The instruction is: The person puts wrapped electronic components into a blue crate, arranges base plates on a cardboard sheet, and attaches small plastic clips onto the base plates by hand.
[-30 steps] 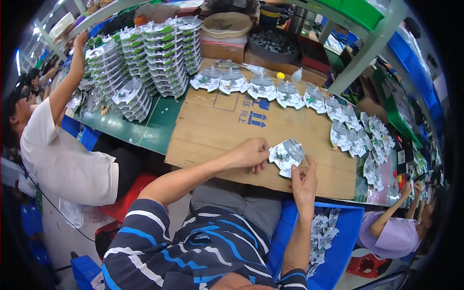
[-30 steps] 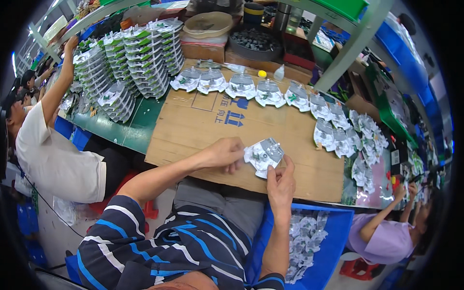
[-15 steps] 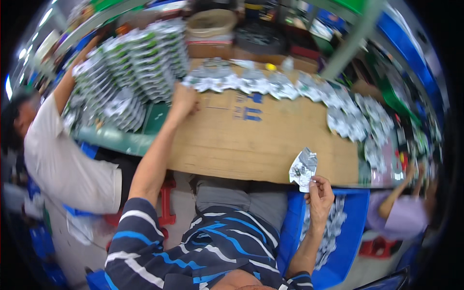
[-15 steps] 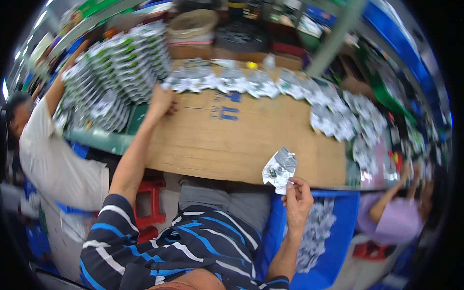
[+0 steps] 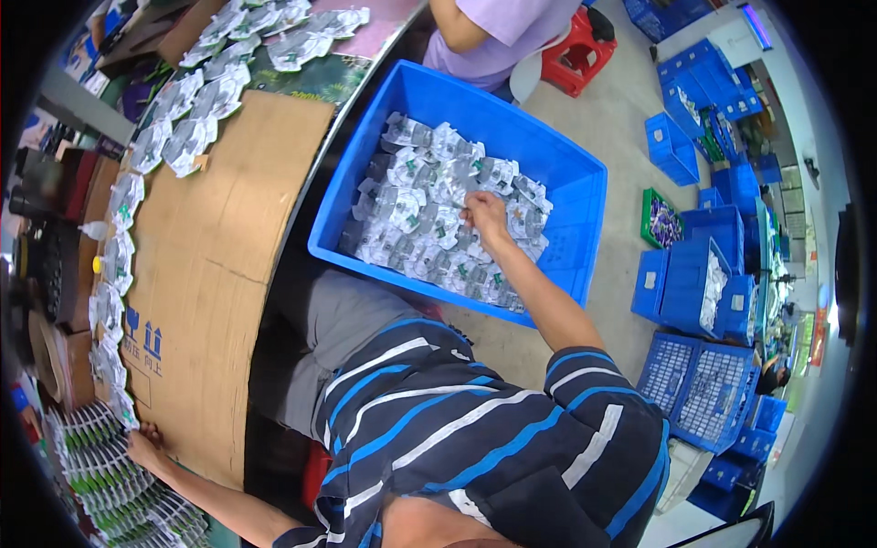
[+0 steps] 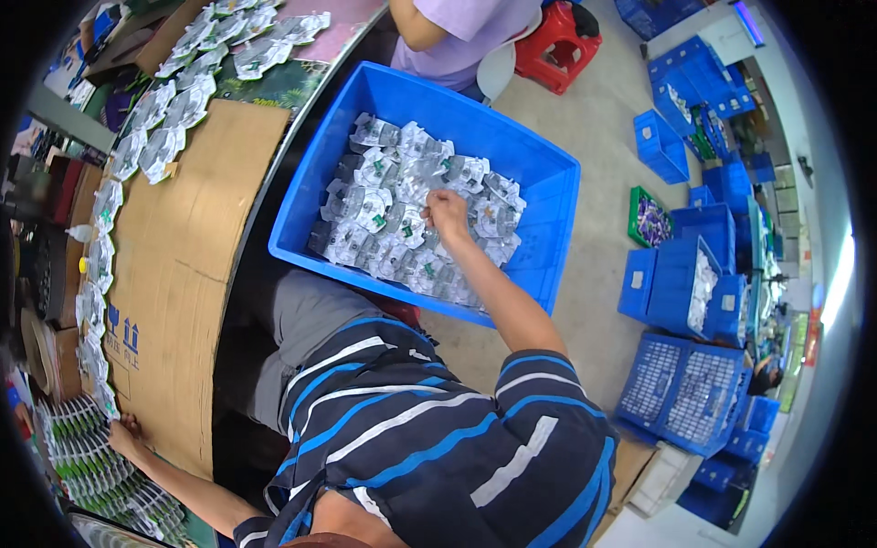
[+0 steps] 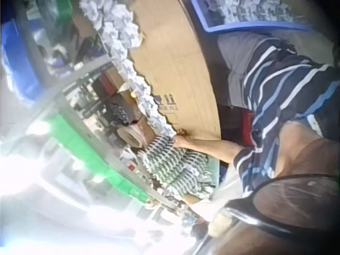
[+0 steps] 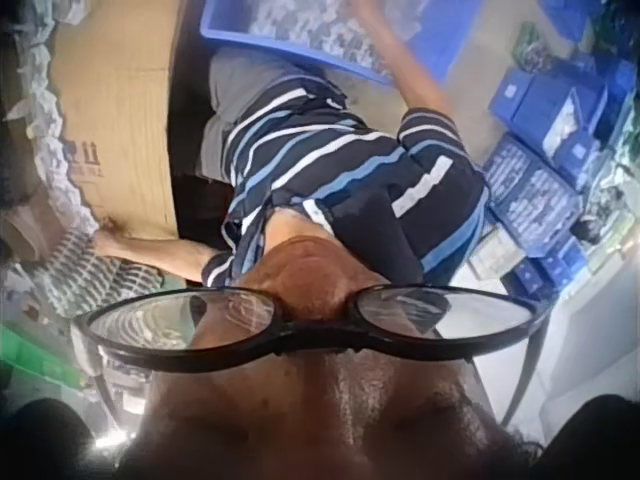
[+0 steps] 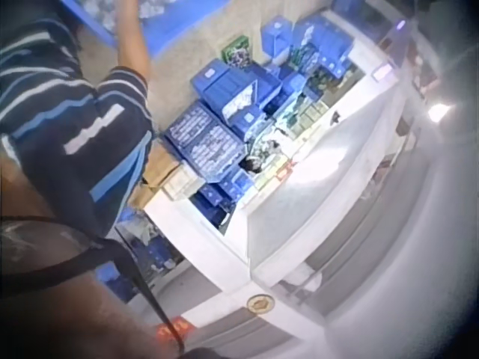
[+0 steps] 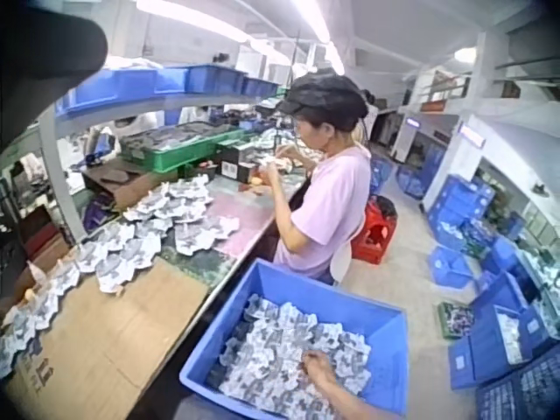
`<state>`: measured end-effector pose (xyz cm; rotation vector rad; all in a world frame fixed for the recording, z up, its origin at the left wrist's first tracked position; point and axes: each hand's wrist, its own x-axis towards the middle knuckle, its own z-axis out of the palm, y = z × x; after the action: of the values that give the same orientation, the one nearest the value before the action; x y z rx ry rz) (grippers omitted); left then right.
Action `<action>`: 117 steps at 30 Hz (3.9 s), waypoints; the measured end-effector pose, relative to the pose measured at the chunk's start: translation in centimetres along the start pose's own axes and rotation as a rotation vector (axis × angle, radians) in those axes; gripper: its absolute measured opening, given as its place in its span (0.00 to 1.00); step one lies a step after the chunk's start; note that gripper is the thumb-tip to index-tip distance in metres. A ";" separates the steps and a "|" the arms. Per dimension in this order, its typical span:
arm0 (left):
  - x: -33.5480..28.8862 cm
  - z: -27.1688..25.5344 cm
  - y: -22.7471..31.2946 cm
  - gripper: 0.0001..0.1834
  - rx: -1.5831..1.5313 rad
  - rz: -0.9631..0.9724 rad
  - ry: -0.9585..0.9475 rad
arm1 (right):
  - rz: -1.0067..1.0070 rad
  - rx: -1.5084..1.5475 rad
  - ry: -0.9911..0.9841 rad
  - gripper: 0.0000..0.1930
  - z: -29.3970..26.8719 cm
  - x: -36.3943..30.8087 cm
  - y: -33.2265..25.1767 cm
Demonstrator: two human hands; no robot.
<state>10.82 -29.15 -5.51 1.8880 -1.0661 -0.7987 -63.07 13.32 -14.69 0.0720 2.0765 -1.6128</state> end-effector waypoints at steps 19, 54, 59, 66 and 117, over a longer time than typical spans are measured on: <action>-28.5 8.3 15.7 0.19 -0.076 0.424 -0.340 | -0.030 -0.195 0.403 0.11 -1.4 13.6 5.6; -52.0 36.8 15.4 0.19 0.307 0.783 -1.667 | 0.314 0.603 0.237 0.10 -10.6 10.5 5.9; -48.3 32.7 16.2 0.19 0.298 0.546 -1.615 | 0.374 0.481 0.165 0.15 -11.0 11.1 6.9; -39.9 24.3 16.3 0.20 -0.013 0.248 -1.213 | 0.366 0.426 -0.034 0.13 -7.6 9.5 5.7; -53.1 36.4 15.6 0.20 0.238 1.142 -1.550 | 0.273 0.528 0.097 0.09 -13.6 1.0 2.3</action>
<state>-48.19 0.75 -2.17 0.1541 -2.7775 -1.3363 -67.97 26.21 -14.93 0.5963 1.5665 -1.9588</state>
